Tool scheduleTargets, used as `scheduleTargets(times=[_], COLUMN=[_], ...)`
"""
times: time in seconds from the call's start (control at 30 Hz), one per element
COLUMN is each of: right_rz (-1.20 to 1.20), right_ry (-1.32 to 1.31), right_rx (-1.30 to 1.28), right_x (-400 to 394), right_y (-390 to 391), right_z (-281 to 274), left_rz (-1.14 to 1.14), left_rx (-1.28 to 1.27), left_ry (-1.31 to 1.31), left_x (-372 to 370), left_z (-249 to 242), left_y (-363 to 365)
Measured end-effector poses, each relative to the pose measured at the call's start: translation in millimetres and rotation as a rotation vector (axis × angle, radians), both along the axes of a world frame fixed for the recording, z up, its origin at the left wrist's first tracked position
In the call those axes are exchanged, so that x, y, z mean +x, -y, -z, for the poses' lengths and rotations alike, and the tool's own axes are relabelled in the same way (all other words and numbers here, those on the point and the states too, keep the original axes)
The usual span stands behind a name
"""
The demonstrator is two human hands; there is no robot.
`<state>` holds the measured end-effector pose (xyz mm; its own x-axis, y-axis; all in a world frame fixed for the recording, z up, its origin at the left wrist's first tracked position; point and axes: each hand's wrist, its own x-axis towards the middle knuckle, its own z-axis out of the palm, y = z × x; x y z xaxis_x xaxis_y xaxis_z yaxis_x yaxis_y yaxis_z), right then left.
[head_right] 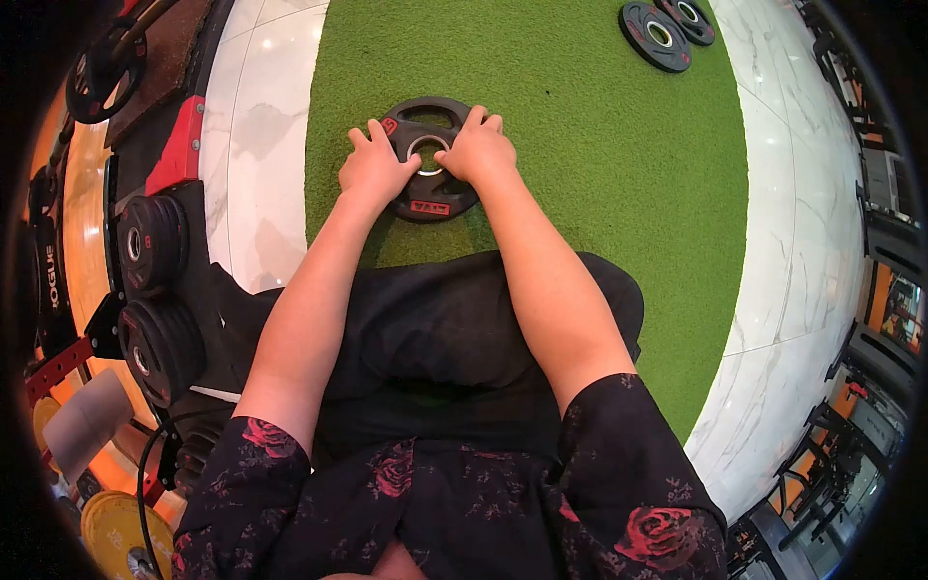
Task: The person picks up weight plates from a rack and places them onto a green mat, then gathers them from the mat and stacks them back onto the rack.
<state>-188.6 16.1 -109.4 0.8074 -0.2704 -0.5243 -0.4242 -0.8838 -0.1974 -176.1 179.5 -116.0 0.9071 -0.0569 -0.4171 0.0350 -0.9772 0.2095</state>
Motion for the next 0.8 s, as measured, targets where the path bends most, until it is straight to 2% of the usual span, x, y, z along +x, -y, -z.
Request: scheduleTargets(times=[0.8], right_rz=[0.009], right_ry=[-0.01], right_rx=[0.015], right_x=[1.6], right_y=[0.4], right_z=[1.4], left_rz=[0.004], left_rx=[0.002], left_ry=[0.01], left_x=[-0.3], left_z=[1.3], left_y=[0.4])
